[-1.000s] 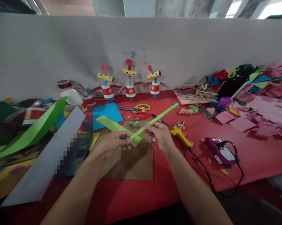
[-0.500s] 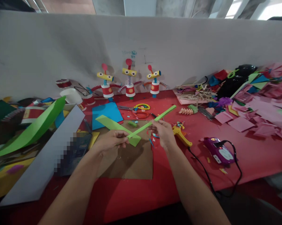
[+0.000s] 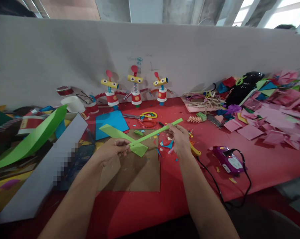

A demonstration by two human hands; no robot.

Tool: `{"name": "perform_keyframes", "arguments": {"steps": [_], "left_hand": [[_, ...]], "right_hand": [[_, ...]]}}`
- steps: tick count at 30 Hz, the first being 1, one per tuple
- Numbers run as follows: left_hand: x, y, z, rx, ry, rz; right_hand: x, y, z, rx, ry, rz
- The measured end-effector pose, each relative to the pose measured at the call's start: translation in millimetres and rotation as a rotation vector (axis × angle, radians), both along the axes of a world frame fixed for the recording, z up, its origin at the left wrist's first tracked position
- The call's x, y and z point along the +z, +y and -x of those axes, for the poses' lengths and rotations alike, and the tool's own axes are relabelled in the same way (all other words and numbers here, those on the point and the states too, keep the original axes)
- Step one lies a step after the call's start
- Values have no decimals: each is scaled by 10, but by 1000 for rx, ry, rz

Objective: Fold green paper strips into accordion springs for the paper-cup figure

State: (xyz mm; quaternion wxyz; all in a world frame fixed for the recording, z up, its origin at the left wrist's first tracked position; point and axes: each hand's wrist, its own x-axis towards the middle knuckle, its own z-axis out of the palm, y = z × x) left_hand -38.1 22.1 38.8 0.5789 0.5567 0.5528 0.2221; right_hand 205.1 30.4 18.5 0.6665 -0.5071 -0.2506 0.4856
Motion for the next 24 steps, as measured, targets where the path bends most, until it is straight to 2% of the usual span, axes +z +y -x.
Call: {"name": "perform_keyframes", "arguments": {"steps": [3, 5, 7, 9, 10, 11, 12, 15, 16, 19, 24], "left_hand": [[-19, 1, 26, 19, -45, 9], [-25, 3, 36, 49, -62, 30], [-32, 9, 36, 74, -87, 47], [-43, 14, 23, 94, -126, 42], [-51, 16, 13, 100, -150, 30], [-60, 16, -1, 101, -173, 17], [-71, 13, -17, 99, -192, 6], [-102, -7, -77, 62, -208, -2], [-111, -17, -98, 42, -196, -1], [-121, -41, -150, 8, -120, -29], [-79, -48, -146, -27, -69, -23]], "right_hand": [[9, -2, -29, 30, -35, 15], [60, -8, -151, -33, -2, -69], [136, -16, -327, -213, 88, -291], [192, -25, -446, -470, 170, -542], [197, -31, -446, -530, 156, -564], [183, -39, -393, -496, 117, -497], [150, -49, -292, -339, 64, -368], [-17, -107, 178, 317, -137, -42], [-73, -133, 327, 444, -199, -2], [-178, -194, 565, 495, -259, 37], [-116, -157, 393, 325, -156, 73]]}}
